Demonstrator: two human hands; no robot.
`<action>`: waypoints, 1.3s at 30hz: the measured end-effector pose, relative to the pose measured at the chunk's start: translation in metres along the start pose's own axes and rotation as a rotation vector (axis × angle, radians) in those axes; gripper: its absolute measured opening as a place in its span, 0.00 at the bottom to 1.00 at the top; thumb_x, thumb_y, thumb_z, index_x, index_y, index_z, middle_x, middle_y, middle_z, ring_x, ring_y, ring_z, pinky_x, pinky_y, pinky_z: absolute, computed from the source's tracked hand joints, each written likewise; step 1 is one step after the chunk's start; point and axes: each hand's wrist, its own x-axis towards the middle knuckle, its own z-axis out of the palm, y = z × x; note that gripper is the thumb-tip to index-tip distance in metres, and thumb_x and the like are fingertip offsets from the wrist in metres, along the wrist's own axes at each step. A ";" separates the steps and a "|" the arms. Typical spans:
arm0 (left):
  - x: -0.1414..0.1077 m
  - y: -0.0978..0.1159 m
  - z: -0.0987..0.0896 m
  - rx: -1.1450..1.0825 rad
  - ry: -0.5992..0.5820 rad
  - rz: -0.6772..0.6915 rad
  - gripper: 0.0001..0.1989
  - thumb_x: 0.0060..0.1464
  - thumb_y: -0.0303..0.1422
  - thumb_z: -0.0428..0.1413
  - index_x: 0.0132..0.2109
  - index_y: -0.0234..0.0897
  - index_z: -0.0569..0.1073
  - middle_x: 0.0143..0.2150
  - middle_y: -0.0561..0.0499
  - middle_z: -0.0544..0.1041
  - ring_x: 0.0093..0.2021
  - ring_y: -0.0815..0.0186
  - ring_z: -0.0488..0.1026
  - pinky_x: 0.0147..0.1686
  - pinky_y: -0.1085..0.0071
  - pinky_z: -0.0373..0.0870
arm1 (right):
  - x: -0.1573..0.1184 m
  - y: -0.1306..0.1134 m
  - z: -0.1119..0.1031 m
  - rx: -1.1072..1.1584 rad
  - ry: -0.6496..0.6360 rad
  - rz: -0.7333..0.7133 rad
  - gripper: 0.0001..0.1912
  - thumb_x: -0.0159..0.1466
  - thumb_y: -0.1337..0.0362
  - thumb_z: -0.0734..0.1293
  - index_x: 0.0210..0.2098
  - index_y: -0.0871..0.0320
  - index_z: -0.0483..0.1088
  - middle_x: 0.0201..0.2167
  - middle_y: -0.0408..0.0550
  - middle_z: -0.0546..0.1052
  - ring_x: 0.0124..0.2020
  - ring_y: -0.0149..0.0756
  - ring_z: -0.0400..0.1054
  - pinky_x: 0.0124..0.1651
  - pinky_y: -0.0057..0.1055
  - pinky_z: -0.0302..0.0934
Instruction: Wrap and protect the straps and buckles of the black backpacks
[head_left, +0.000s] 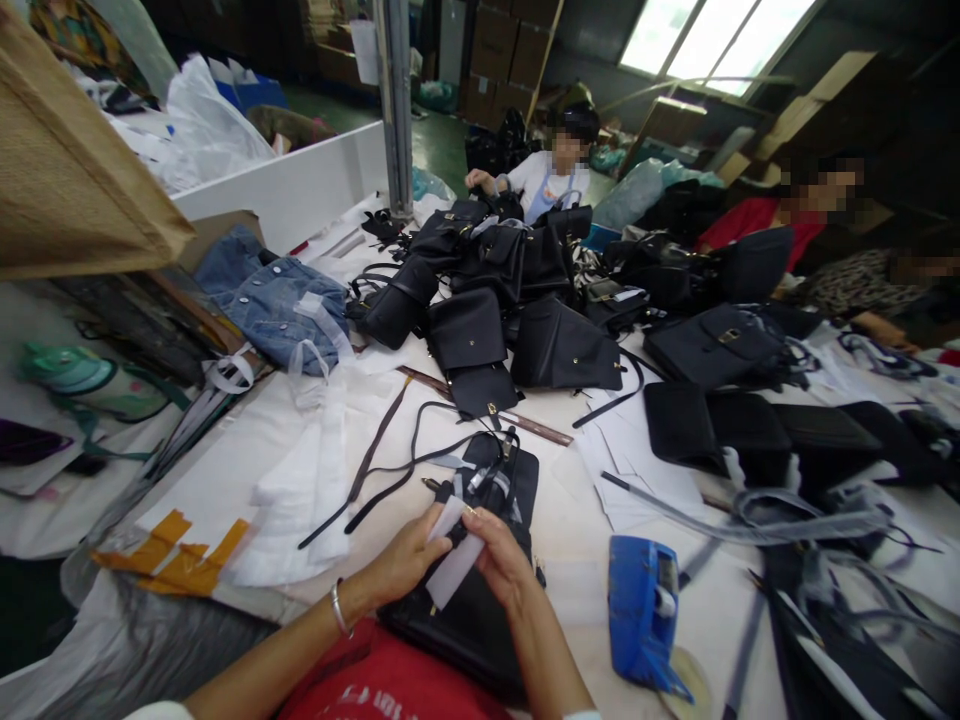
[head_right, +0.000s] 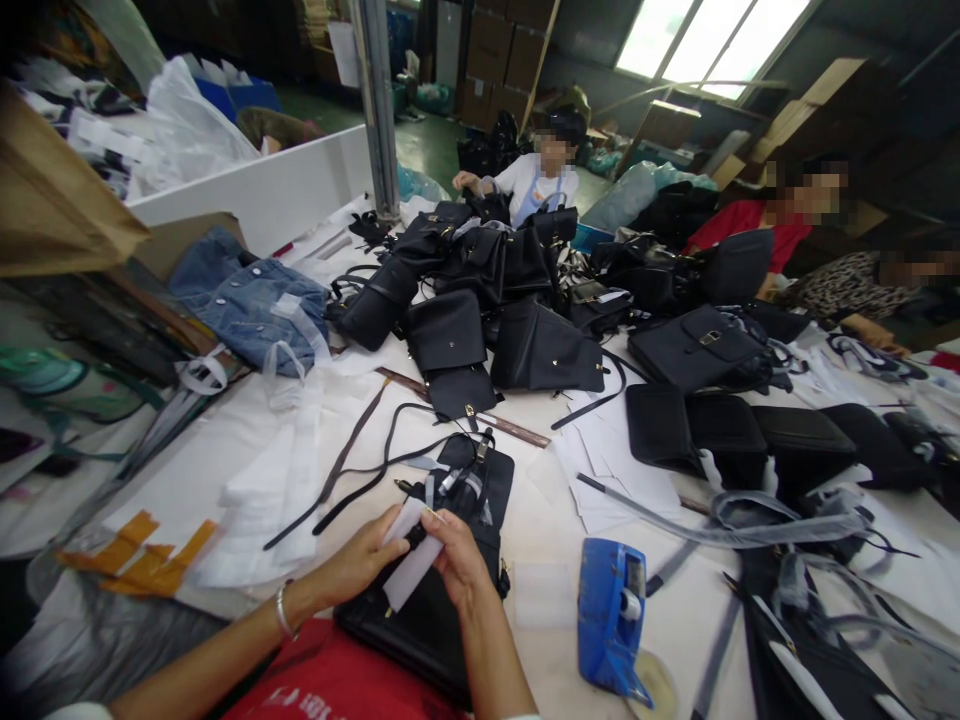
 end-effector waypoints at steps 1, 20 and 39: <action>0.000 0.001 -0.001 0.010 -0.003 0.000 0.20 0.55 0.30 0.52 0.55 0.38 0.67 0.48 0.48 0.75 0.48 0.58 0.70 0.51 0.63 0.64 | 0.001 -0.002 -0.001 0.018 -0.017 0.024 0.19 0.48 0.55 0.76 0.26 0.58 0.63 0.22 0.37 0.66 0.21 0.25 0.57 0.26 0.24 0.54; 0.008 -0.003 0.015 -0.497 0.026 -0.209 0.22 0.56 0.36 0.54 0.57 0.35 0.69 0.49 0.45 0.78 0.47 0.56 0.74 0.51 0.60 0.67 | 0.001 -0.003 0.011 -0.486 0.255 -0.316 0.20 0.52 0.49 0.71 0.26 0.59 0.66 0.18 0.37 0.65 0.20 0.26 0.55 0.23 0.23 0.48; 0.011 -0.011 0.018 -0.266 0.094 -0.168 0.20 0.58 0.42 0.50 0.50 0.32 0.72 0.29 0.50 0.75 0.28 0.65 0.71 0.30 0.69 0.68 | 0.000 0.011 0.010 -0.219 0.015 -0.335 0.18 0.52 0.54 0.72 0.37 0.58 0.69 0.24 0.40 0.69 0.23 0.28 0.62 0.27 0.25 0.56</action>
